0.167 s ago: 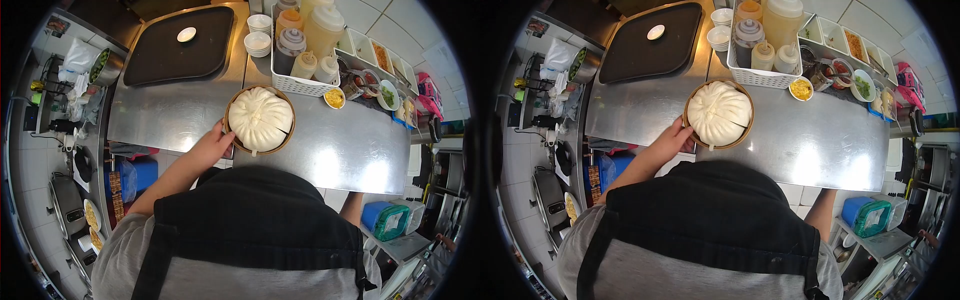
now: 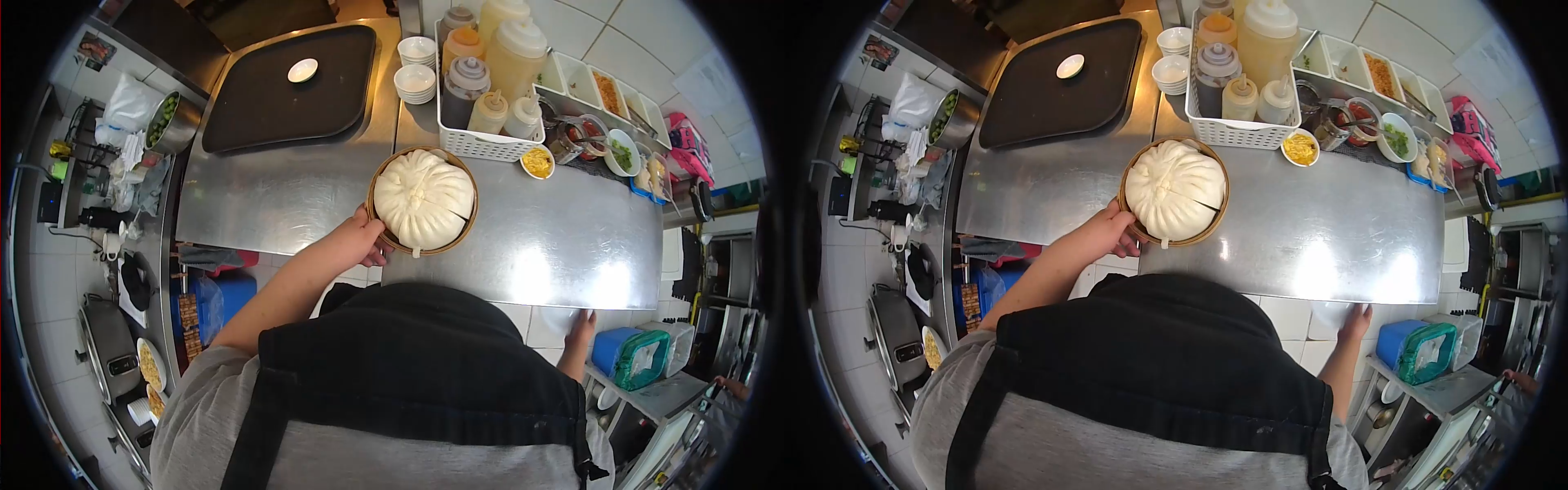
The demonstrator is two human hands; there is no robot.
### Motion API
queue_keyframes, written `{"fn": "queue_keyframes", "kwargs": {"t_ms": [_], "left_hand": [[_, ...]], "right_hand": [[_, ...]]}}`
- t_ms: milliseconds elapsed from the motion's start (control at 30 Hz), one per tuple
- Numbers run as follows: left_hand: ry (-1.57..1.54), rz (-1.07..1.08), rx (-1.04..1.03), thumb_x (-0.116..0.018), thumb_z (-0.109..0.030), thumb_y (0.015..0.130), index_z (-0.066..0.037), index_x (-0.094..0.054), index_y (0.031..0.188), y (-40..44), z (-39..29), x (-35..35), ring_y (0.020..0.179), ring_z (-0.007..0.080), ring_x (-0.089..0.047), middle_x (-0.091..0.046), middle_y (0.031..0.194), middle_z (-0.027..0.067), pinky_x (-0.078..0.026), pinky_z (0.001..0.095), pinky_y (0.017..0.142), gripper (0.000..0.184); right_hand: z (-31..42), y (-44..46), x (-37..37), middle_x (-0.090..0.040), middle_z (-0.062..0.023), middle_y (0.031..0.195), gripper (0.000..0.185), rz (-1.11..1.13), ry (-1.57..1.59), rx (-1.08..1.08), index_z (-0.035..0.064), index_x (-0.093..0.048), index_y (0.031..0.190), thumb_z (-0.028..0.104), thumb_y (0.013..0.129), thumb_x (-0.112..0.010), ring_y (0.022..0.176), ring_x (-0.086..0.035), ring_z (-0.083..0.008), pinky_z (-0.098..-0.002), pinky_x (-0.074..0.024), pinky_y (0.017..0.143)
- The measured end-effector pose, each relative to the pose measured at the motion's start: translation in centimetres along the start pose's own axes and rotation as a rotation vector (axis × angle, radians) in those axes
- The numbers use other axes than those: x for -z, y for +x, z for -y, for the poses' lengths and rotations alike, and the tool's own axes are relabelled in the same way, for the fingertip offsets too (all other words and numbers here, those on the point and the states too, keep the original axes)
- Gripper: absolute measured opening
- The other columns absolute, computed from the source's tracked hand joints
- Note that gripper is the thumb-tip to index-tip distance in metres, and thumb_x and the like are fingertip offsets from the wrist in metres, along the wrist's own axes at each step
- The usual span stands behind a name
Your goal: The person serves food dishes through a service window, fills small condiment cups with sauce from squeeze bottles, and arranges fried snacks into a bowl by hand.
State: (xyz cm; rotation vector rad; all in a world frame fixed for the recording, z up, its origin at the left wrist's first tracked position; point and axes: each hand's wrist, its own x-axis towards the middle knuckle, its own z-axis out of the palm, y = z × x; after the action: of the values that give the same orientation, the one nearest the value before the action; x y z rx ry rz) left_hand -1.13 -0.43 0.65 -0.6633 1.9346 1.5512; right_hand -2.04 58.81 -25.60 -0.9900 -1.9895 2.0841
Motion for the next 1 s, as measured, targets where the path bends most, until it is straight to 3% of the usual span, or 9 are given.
{"fn": "queue_keyframes", "kwargs": {"t_ms": [33,133,267,333,400,533,667,800,1000], "left_hand": [[0.002,0.012,-0.013,-0.041,-0.028,0.093,-0.003,-0.03,0.133,0.1,-0.1,0.1,0.072,0.021,-0.064,-0.063,0.097,0.0142,-0.052,0.0302,0.059,0.049],[0.035,0.039,0.044,-0.044,-0.027,0.09,-0.003,-0.029,0.132,0.2,-0.5,0.7,0.075,0.0218,-0.065,-0.063,0.098,0.0142,-0.053,0.0322,0.06,0.05],[-0.056,0.14,0.044,-0.046,-0.024,0.087,-0.003,-0.025,0.131,0.4,-0.7,1.1,0.076,0.0234,-0.065,-0.063,0.097,0.0156,-0.054,0.0346,0.062,0.053],[-0.043,0.179,0.03,-0.046,-0.022,0.087,-0.003,-0.025,0.131,0.7,-0.7,1.6,0.076,0.0239,-0.065,-0.063,0.097,0.0161,-0.054,0.0352,0.062,0.053],[-0.033,0.161,0.04,-0.045,-0.022,0.086,-0.002,-0.026,0.13,0.9,-0.4,2.1,0.076,0.0245,-0.066,-0.063,0.097,0.0171,-0.054,0.0354,0.062,0.051],[0.059,0.263,-0.016,-0.044,-0.019,0.084,-0.004,-0.023,0.134,0.9,1.0,5.0,0.075,0.0243,-0.066,-0.062,0.097,0.0166,-0.055,0.0353,0.061,0.056],[0.13,0.377,-0.032,-0.043,-0.018,0.083,-0.006,-0.025,0.136,-0.2,2.6,9.6,0.071,0.0235,-0.066,-0.063,0.099,0.016,-0.055,0.0344,0.06,0.057],[0.193,0.432,-0.065,-0.042,-0.018,0.083,-0.007,-0.024,0.138,-2.3,3.0,15.1,0.074,0.0229,-0.067,-0.064,0.094,0.0151,-0.055,0.0347,0.061,0.058],[0.18,0.341,-0.073,-0.043,-0.027,0.088,0.0,-0.035,0.123,-4.1,4.7,25.3,0.078,0.0215,-0.067,-0.064,0.095,0.015,-0.054,0.0311,0.062,0.045]], "right_hand": [[1.3,-2.0,1.9,-0.051,-0.0128,0.129,0.057,-0.039,-0.155,-0.093,0.0004,-0.033,0.139,0.02,0.092,-0.058,0.107,-0.054,-0.0224,-0.0345,-0.0427,0.094],[6.3,-8.8,5.2,-0.059,-0.0091,0.116,0.044,0.179,-0.297,-0.202,0.0024,-0.047,0.13,0.015,0.09,-0.058,0.103,-0.057,-0.0196,-0.0324,-0.0468,0.087],[12.3,-14.7,5.8,-0.061,-0.0071,0.11,0.029,0.32,-0.144,-0.169,0.0024,-0.055,0.12,0.013,0.093,-0.053,0.098,-0.059,-0.0161,-0.0296,-0.0475,0.085],[16.0,-17.8,1.8,-0.062,-0.0076,0.109,0.029,0.3,-0.095,-0.084,0.0002,-0.056,0.118,0.018,0.096,-0.049,0.098,-0.058,-0.0163,-0.0286,-0.0467,0.085],[18.8,-20.1,-3.0,-0.061,-0.0078,0.108,0.034,0.139,-0.265,0.097,-0.0022,-0.056,0.117,0.024,0.098,-0.047,0.098,-0.057,-0.0161,-0.0282,-0.0455,0.086],[18.6,-21.9,-13.4,-0.061,-0.0083,0.107,0.036,0.099,-0.284,0.103,-0.0006,-0.056,0.119,0.027,0.098,-0.046,0.097,-0.056,-0.0153,-0.028,-0.0448,0.085],[17.3,-25.2,-24.1,-0.062,-0.0075,0.104,0.036,0.161,-0.208,0.107,0.0001,-0.057,0.117,0.029,0.099,-0.046,0.094,-0.056,-0.0154,-0.0277,-0.0451,0.083],[13.5,-27.3,-34.5,-0.061,-0.0113,0.109,0.04,0.363,-0.066,0.039,-0.0016,-0.05,0.123,0.03,0.099,-0.044,0.096,-0.06,-0.019,-0.0311,-0.0487,0.085],[11.6,-34.0,-50.4,-0.061,-0.0112,0.111,0.036,0.627,0.269,-0.113,0.0002,-0.051,0.123,0.026,0.1,-0.044,0.098,-0.058,-0.0185,-0.0297,-0.0474,0.086]]}}
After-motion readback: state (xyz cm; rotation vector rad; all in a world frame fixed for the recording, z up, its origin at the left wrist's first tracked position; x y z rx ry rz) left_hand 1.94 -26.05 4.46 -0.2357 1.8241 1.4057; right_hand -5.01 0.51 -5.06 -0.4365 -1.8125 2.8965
